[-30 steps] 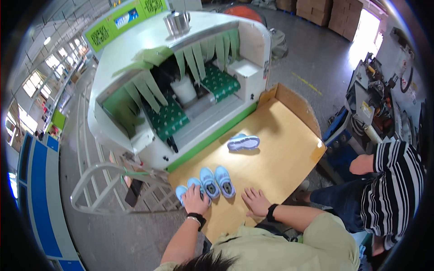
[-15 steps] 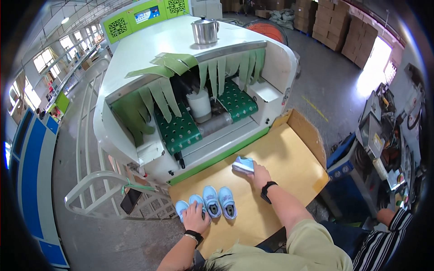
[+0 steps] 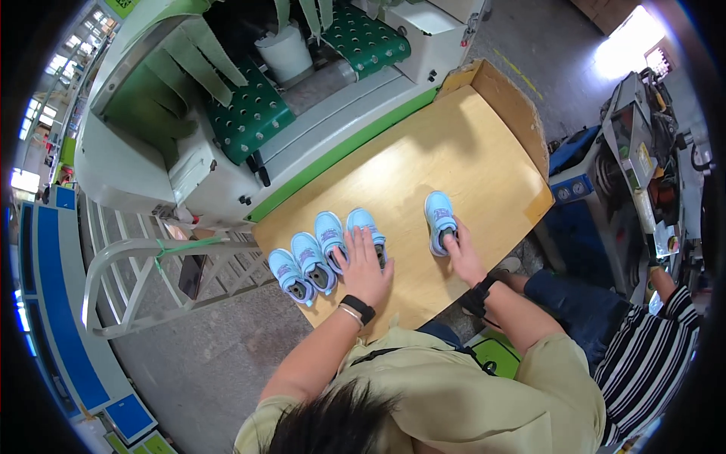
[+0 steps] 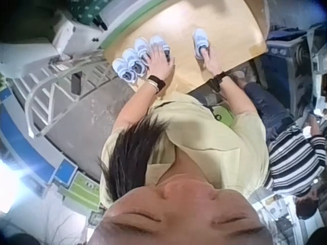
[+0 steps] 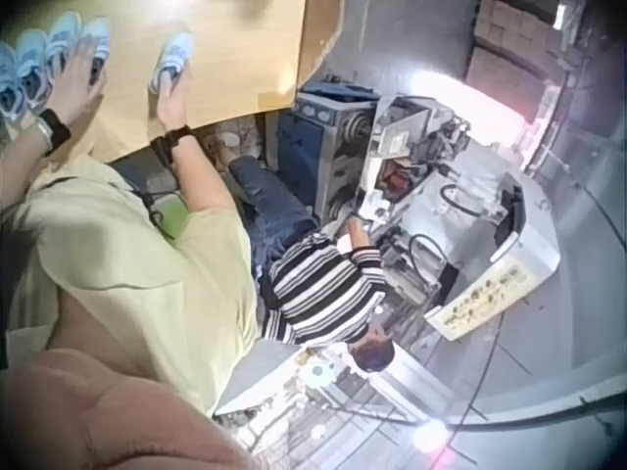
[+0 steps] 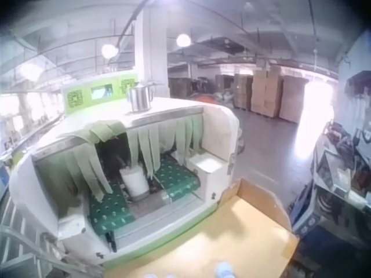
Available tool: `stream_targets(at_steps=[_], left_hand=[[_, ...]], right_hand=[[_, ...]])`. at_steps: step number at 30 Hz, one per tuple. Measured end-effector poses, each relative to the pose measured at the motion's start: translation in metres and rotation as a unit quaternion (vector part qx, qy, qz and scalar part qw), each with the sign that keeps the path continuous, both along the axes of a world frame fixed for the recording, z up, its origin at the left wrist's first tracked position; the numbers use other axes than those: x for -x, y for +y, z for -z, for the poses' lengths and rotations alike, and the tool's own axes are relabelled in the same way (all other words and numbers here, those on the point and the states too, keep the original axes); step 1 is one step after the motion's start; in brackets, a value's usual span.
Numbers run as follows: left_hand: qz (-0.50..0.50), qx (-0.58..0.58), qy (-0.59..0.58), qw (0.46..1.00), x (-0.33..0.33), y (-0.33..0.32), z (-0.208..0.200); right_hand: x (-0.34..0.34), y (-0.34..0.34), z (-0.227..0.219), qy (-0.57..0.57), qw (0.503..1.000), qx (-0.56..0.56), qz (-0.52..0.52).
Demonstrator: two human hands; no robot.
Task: Loading shoes into a heat treatment or sterilization machine on a production line.
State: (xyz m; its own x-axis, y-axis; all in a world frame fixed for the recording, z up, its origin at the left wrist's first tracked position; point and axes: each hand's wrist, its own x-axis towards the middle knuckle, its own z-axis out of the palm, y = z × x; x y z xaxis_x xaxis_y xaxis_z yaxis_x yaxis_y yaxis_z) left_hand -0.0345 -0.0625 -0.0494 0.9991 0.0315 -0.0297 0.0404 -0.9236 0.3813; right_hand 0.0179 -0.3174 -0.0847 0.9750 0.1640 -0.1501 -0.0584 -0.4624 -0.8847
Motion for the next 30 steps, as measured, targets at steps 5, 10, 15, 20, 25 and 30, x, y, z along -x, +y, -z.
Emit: stream_targets(at_steps=[5,10,15,20,25,30], left_hand=[[-0.005,0.142,-0.065,0.988,-0.01,-0.017,0.002],[-0.157,0.444,-0.055,0.88,-0.04,0.005,-0.022],[-0.108,0.318,-0.345,0.877,-0.101,0.074,-0.134],[-0.183,0.189,-0.38,0.887,-0.19,0.142,-0.181],[-0.206,0.256,-0.33,0.885,-0.18,0.154,-0.164],[-0.048,0.009,-0.144,0.988,-0.048,0.117,-0.1]], right_hand=[[0.007,0.041,-0.008,-0.061,0.994,0.022,0.083],[-0.038,0.05,-0.038,-0.01,0.99,-0.099,0.097],[-0.157,0.11,-0.153,-0.284,0.944,-0.158,0.06],[-0.278,0.176,-0.214,-0.437,0.897,-0.054,0.043],[-0.292,0.19,-0.194,-0.425,0.905,0.005,0.015],[-0.149,0.134,-0.093,-0.216,0.935,0.159,-0.231]])
